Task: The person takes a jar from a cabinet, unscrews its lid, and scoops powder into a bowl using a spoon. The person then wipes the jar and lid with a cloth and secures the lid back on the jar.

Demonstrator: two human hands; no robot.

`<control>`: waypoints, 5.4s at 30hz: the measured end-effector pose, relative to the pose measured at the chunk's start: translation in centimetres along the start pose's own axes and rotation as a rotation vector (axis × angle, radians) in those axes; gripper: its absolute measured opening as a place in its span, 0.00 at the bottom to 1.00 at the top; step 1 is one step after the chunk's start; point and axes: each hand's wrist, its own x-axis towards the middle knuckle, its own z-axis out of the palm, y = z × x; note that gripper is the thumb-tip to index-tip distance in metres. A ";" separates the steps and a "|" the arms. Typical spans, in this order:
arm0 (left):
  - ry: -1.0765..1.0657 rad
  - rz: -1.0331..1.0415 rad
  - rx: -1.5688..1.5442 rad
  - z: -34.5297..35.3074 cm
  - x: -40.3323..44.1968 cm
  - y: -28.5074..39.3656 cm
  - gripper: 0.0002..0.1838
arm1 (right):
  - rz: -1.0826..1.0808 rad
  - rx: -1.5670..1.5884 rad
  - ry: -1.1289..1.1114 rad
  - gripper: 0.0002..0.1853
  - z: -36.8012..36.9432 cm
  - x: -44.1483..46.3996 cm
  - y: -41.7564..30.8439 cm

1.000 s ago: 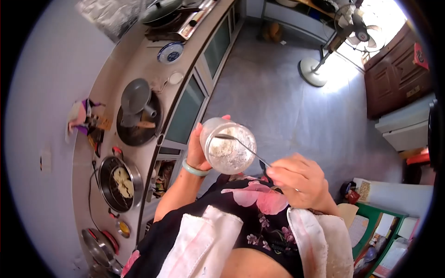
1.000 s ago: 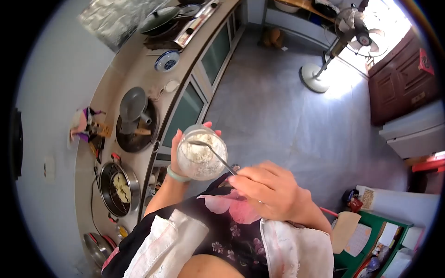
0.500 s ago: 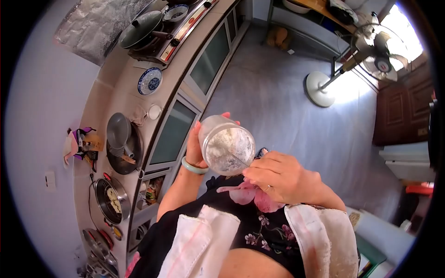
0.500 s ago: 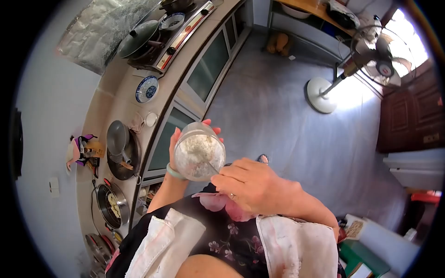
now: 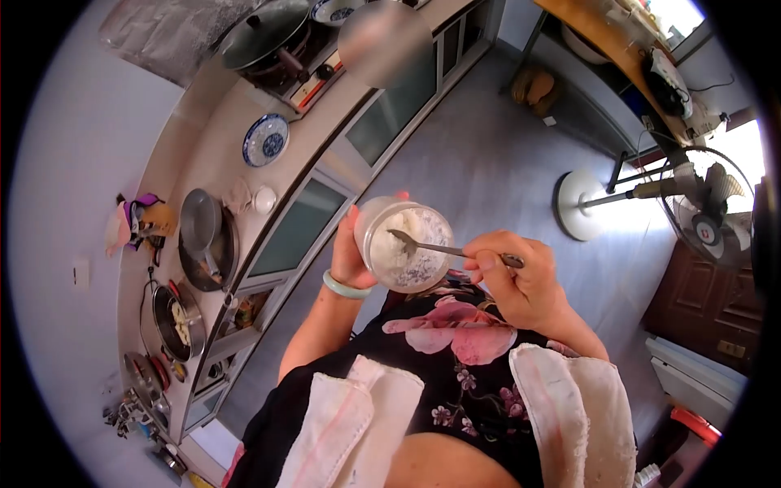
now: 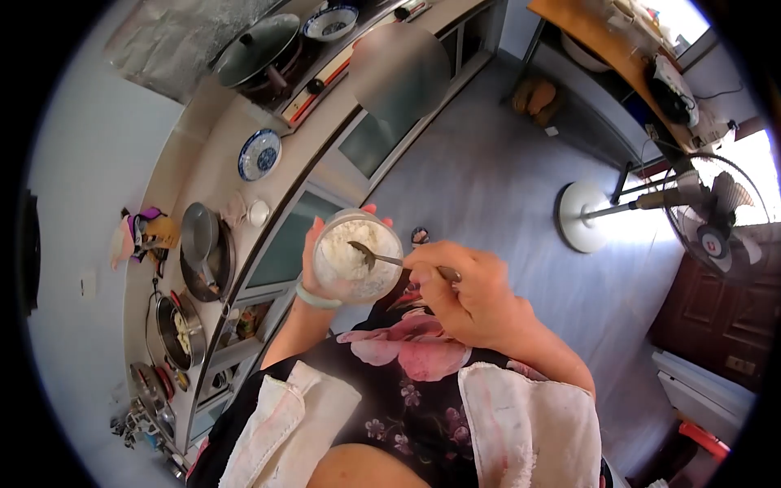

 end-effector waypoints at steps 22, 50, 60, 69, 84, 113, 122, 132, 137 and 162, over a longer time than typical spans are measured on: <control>-0.039 0.056 -0.339 0.5 28.3 9.4 0.36 | 0.266 0.408 0.197 0.11 -14.7 27.5 13.3; 0.379 0.555 -0.510 -5.5 44.3 18.1 0.35 | 0.308 0.500 -0.116 0.11 -7.5 65.5 30.9; 0.353 0.647 -0.531 -3.3 43.7 19.6 0.33 | -0.462 -0.137 -0.439 0.12 -3.5 68.5 35.3; 0.482 0.711 -0.656 -1.8 46.1 18.0 0.30 | -0.577 -0.074 -0.601 0.14 -5.1 70.5 37.0; 0.873 0.991 0.111 3.0 47.4 15.2 0.32 | 0.214 0.377 -0.471 0.11 -3.8 71.6 40.5; 0.409 1.096 -0.696 1.3 46.8 15.9 0.32 | -0.558 -0.046 -0.622 0.09 -6.0 71.1 38.3; 0.415 1.031 -0.613 -0.6 46.4 15.2 0.41 | 0.159 0.432 -0.486 0.13 -9.5 71.6 33.4; 0.377 0.974 -0.461 -0.6 46.8 15.8 0.44 | -0.580 0.248 -1.167 0.11 -14.8 69.4 23.1; 0.435 0.951 -0.400 0.9 46.7 16.6 0.45 | -0.810 0.021 -1.273 0.15 -11.7 67.6 24.0; 0.515 0.939 -0.517 -1.8 48.0 15.9 0.42 | 0.346 0.473 -0.927 0.12 -12.0 69.0 29.3</control>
